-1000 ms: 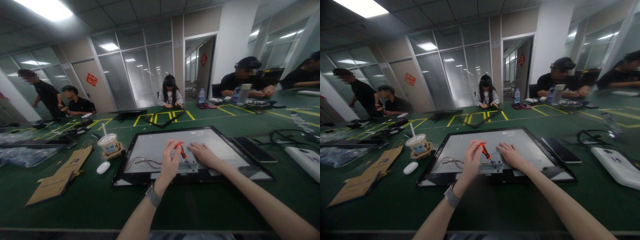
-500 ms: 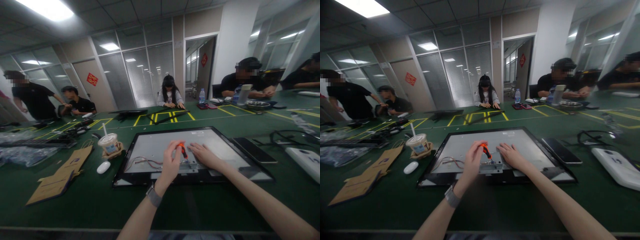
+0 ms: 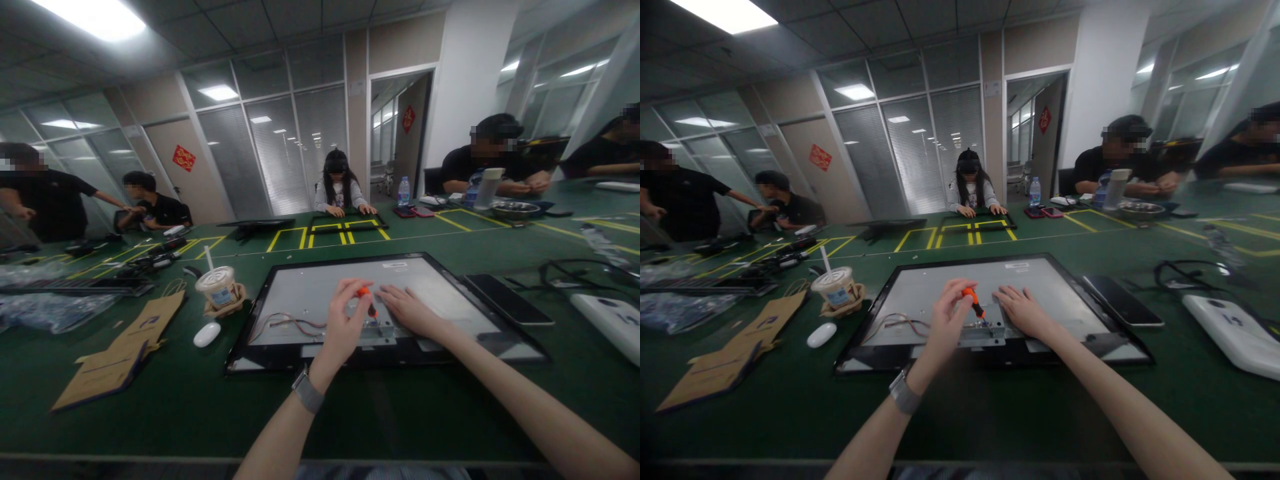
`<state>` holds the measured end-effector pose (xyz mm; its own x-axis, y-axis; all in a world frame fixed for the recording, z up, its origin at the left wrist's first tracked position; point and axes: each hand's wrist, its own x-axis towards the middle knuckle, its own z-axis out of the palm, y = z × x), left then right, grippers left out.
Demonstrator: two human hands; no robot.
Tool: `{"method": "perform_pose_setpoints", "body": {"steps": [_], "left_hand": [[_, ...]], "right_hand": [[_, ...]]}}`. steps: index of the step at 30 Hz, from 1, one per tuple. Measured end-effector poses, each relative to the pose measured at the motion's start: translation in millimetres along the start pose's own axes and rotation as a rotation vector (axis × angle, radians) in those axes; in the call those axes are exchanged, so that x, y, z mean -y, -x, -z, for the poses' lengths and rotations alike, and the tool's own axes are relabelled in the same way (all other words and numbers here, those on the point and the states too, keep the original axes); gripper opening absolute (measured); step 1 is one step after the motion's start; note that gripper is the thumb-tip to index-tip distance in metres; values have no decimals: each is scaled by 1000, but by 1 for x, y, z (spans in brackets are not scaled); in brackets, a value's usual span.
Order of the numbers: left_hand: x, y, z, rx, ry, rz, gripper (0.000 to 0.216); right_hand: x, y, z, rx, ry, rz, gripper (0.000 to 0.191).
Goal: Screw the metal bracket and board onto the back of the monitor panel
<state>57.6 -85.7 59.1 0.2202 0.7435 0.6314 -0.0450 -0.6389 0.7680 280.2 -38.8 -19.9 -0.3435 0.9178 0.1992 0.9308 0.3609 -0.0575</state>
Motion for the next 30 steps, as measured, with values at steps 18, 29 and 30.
{"method": "perform_pose_setpoints", "body": {"steps": [18, 29, 30], "left_hand": [[-3, -2, 2, -17, -77, -15, 20], [3, 0, -1, 9, 75, 43, 31], [3, 0, -1, 6, 58, 32, 30]], "right_hand": [[-2, -1, -4, -28, 2, 7, 49], [-3, 0, -3, -23, -5, 18, 50], [-3, 0, -3, -26, -5, 18, 50]]}}
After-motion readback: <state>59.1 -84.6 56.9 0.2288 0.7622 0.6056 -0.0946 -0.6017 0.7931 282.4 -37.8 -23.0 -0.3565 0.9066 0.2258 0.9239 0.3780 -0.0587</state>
